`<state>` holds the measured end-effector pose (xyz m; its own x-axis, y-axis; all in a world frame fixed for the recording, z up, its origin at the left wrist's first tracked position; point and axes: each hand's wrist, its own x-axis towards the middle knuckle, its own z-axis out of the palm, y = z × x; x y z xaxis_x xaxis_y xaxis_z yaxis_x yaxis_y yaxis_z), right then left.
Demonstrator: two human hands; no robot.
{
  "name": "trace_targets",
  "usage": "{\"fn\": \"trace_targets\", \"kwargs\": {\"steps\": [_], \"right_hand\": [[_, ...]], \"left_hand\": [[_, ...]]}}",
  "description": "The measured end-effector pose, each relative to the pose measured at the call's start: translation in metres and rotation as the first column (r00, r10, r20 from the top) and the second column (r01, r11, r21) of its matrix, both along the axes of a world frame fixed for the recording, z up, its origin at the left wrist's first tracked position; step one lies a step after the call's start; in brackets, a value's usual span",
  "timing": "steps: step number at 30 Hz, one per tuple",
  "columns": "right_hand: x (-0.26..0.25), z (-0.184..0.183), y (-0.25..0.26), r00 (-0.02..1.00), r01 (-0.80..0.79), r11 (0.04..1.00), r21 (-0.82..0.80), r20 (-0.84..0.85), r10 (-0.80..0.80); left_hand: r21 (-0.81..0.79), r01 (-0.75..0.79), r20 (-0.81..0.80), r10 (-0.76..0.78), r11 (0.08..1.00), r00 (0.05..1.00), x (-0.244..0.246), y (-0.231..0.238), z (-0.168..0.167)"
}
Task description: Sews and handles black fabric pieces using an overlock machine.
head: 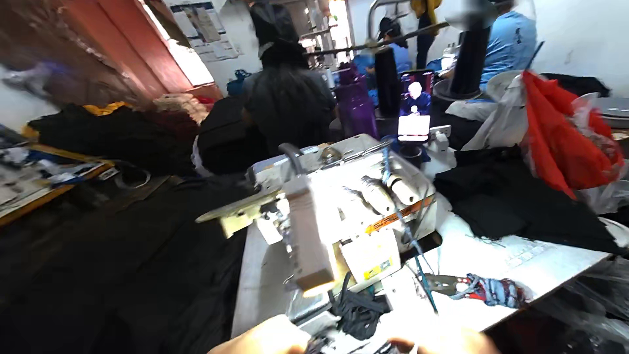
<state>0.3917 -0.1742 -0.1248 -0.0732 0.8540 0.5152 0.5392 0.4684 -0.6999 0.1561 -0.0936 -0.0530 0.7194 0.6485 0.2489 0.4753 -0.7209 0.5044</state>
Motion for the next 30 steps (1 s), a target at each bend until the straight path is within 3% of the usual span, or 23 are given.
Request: {"fn": "trace_targets", "kwargs": {"steps": [3, 10, 13, 15, 23, 26, 30], "right_hand": [[-0.002, 0.017, 0.016, 0.998, 0.042, 0.994, 0.105, -0.052, -0.037], [-0.019, 0.002, 0.046, 0.921, -0.317, 0.942, 0.106, -0.202, 0.333], [-0.025, 0.001, 0.049, 0.891, -0.390, 0.916, 0.090, -0.216, 0.401], [-0.030, 0.000, 0.049, 0.900, -0.355, 0.930, 0.095, -0.234, 0.367], [-0.026, 0.005, 0.047, 0.936, -0.322, 0.941, 0.106, -0.114, 0.333], [-0.024, 0.006, 0.052, 0.932, -0.350, 0.914, 0.205, -0.015, 0.361], [-0.029, 0.005, 0.062, 0.950, -0.311, 0.863, 0.399, 0.125, 0.285]], "left_hand": [[0.029, -0.007, -0.015, 0.008, 1.000, 1.000, 0.009, -0.003, -0.004], [0.061, -0.050, 0.023, 0.049, 0.997, 0.999, 0.009, -0.005, -0.014], [0.091, -0.057, 0.029, 0.054, 0.994, 0.998, 0.008, -0.006, -0.018], [0.067, -0.073, 0.069, 0.068, 0.995, 0.995, 0.007, -0.005, -0.022], [-0.111, 0.005, 0.168, 0.014, 0.994, 0.986, -0.008, -0.002, -0.024], [-0.071, 0.061, 0.169, -0.048, 0.996, 0.985, -0.007, -0.002, -0.024], [0.095, 0.111, 0.159, -0.125, 0.989, 0.979, -0.002, -0.010, -0.027]]}}
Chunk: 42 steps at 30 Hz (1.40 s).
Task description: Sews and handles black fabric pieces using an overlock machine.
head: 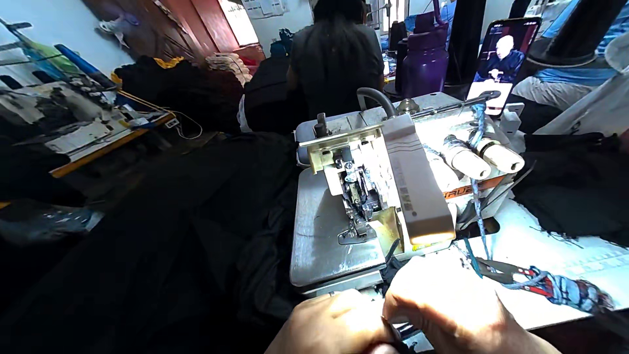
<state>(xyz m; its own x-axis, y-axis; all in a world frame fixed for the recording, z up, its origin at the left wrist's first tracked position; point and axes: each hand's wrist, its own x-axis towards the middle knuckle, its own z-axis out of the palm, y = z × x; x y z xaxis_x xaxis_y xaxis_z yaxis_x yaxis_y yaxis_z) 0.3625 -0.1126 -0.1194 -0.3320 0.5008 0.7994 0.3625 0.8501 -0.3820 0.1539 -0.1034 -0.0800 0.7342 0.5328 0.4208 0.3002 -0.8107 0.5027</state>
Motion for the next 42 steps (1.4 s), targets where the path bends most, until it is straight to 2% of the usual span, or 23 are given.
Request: {"fn": "trace_targets", "kwargs": {"steps": [1, 5, 10, 13, 17, 19, 23, 30, 35, 38, 42], "right_hand": [[-0.002, -0.001, 0.002, 1.000, -0.009, 1.000, -0.003, -0.024, 0.009], [-0.010, -0.018, 0.006, 0.959, -0.169, 0.968, -0.187, -0.258, 0.117], [-0.027, -0.031, -0.013, 0.902, -0.250, 0.904, -0.348, -0.422, 0.087], [-0.032, -0.033, -0.021, 0.852, -0.294, 0.848, -0.442, -0.523, 0.022], [-0.035, -0.027, -0.036, 0.762, -0.400, 0.705, -0.585, -0.640, -0.099], [-0.033, -0.022, -0.040, 0.767, -0.401, 0.674, -0.620, -0.630, -0.122], [-0.031, -0.020, -0.040, 0.838, -0.285, 0.713, -0.640, -0.528, -0.139], [-0.023, -0.013, -0.033, 0.872, -0.181, 0.632, -0.754, -0.420, -0.252], [-0.026, -0.014, -0.026, 0.856, -0.149, 0.620, -0.771, -0.414, -0.309], [-0.029, -0.020, -0.021, 0.856, -0.098, 0.656, -0.748, -0.400, -0.328], [-0.034, -0.026, -0.017, 0.878, 0.067, 0.820, -0.568, -0.357, -0.319]], "left_hand": [[0.046, -0.003, 0.028, 0.002, 0.999, 1.000, 0.000, -0.002, -0.003], [0.165, -0.080, 0.147, 0.056, 0.983, 0.988, -0.007, -0.004, -0.014], [0.307, -0.173, 0.185, 0.119, 0.936, 0.975, -0.011, -0.001, -0.021], [0.291, -0.185, 0.169, 0.140, 0.939, 0.976, -0.005, 0.003, -0.022], [0.223, -0.213, 0.166, 0.179, 0.951, 0.970, -0.004, 0.013, -0.024], [0.216, -0.218, 0.169, 0.184, 0.952, 0.968, -0.006, 0.017, -0.024], [0.235, -0.224, 0.186, 0.182, 0.946, 0.965, -0.004, 0.023, -0.025], [0.359, -0.269, 0.174, 0.219, 0.894, 0.960, -0.002, 0.039, -0.026], [0.411, -0.326, 0.168, 0.280, 0.851, 0.945, 0.002, 0.047, -0.030], [0.369, -0.391, 0.124, 0.372, 0.843, 0.920, 0.008, 0.045, -0.026], [0.387, -0.439, 0.082, 0.444, 0.811, 0.893, 0.010, 0.054, -0.033]]}}
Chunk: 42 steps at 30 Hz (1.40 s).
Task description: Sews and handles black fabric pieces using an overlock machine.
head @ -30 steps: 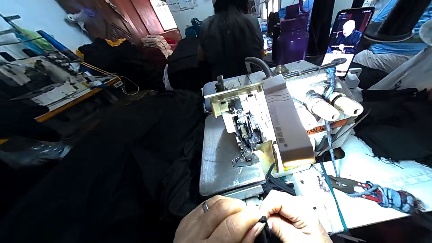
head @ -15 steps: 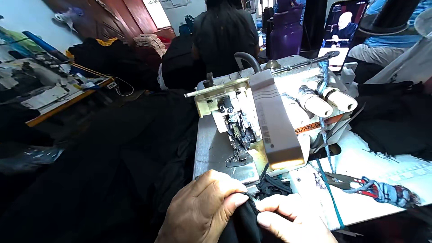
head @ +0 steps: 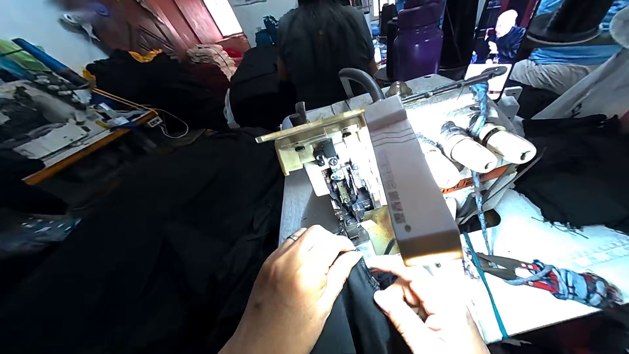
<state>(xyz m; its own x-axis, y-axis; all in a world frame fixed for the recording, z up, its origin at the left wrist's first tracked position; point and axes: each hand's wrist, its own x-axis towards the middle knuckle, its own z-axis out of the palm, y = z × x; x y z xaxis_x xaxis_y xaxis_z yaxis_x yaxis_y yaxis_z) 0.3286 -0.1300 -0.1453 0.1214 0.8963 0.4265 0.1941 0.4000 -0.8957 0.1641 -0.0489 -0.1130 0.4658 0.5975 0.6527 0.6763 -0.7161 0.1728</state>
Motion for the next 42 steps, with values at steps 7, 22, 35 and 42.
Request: {"fn": "trace_targets", "kwargs": {"steps": [7, 22, 35, 42], "right_hand": [[0.000, -0.012, 0.007, 0.851, 0.122, 0.957, 0.262, 0.469, -0.237], [-0.008, -0.006, 0.018, 0.657, 0.305, 0.877, 0.371, 0.585, -0.476], [-0.014, -0.012, 0.033, 0.648, 0.344, 0.852, 0.394, 0.557, -0.519], [0.003, -0.007, -0.021, 0.999, -0.021, 0.968, -0.248, 0.037, 0.031]], "left_hand": [[-0.007, 0.052, 0.070, -0.051, 0.999, 0.996, -0.008, 0.022, -0.010], [-0.114, 0.094, -0.031, -0.098, 0.989, 0.995, -0.023, 0.046, -0.004], [-0.135, 0.085, -0.016, -0.088, 0.987, 0.996, -0.020, 0.062, 0.002], [-0.128, -0.037, -0.063, 0.029, 0.991, 0.998, -0.042, -0.022, 0.021]]}}
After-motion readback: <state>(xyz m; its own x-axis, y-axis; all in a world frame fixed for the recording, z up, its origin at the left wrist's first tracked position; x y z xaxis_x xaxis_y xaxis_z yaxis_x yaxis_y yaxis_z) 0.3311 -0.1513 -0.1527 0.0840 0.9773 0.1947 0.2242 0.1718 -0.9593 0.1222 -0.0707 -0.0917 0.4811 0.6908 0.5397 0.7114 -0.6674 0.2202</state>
